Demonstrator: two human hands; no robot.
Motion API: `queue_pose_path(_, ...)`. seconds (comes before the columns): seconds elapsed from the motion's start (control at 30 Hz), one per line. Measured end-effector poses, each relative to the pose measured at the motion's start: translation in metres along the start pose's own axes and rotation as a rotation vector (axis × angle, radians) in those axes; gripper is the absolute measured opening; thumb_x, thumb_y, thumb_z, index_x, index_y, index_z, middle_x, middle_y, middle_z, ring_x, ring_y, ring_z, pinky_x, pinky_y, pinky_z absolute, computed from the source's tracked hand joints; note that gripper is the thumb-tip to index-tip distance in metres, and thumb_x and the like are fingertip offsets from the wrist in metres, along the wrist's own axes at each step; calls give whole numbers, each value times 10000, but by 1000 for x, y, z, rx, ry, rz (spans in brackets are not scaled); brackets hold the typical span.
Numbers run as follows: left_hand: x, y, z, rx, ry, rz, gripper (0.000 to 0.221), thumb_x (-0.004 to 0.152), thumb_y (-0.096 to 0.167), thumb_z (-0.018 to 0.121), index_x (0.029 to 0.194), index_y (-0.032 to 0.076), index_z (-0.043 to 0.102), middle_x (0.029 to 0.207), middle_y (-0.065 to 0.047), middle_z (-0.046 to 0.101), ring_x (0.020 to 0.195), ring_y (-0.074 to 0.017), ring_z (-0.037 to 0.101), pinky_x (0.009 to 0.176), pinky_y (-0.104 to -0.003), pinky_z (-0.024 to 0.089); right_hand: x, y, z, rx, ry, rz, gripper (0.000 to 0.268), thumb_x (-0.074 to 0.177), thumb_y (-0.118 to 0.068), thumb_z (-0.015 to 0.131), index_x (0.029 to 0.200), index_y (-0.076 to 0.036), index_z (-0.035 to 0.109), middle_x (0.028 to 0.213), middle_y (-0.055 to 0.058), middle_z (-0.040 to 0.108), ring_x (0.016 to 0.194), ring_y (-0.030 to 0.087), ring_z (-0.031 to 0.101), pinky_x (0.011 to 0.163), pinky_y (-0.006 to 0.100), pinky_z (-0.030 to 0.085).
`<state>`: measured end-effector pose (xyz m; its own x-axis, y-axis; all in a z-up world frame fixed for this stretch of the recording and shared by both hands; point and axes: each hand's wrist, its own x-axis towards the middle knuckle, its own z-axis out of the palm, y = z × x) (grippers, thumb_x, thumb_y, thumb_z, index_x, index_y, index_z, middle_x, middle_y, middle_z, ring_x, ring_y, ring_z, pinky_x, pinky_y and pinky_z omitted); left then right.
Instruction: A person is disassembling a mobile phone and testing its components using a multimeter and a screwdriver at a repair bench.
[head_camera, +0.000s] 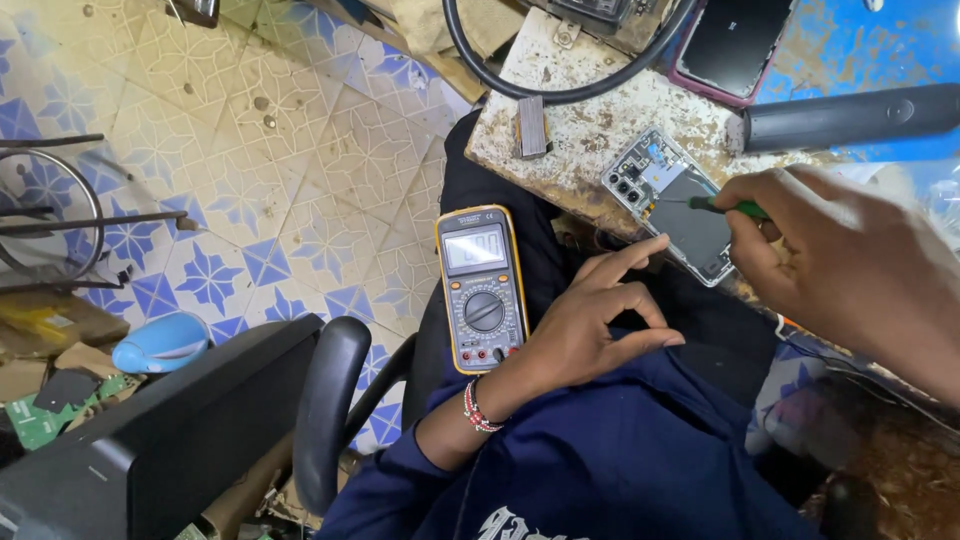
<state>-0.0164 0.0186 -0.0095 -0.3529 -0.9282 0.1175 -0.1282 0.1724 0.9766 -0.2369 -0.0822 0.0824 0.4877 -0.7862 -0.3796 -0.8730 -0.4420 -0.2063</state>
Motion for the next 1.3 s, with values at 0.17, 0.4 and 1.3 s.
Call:
queue_pose_path(0.17, 3, -5, -1, 1, 8, -25, 143, 964, 312, 728, 957, 200, 639, 1663, -125, 385, 1391, -345, 566, 1184, -482, 469, 1, 3, 3, -26, 30, -36, 367, 1035, -332, 551, 1388, -234, 551, 1201, 30, 648, 628, 288, 648, 620, 507, 528)
queue_pose_path(0.4, 4, -4, -2, -19, -2, -44, 152, 964, 333, 711, 952, 197, 644, 1668, -151, 379, 1441, -364, 530, 1211, -486, 445, 1, 3, 1, -38, 57, -85, 361, 1036, -318, 563, 1381, -211, 564, 1172, 33, 655, 581, 258, 636, 585, 483, 517)
queue_pose_path(1.3, 6, -3, 1, 3, 7, -66, 166, 952, 346, 714, 923, 211, 622, 1662, -141, 390, 1418, -367, 550, 1197, -507, 421, 36, 12, -7, -47, -205, -169, 446, 995, -366, 536, 1414, -261, 425, 1249, 40, 614, 549, 246, 719, 605, 475, 592)
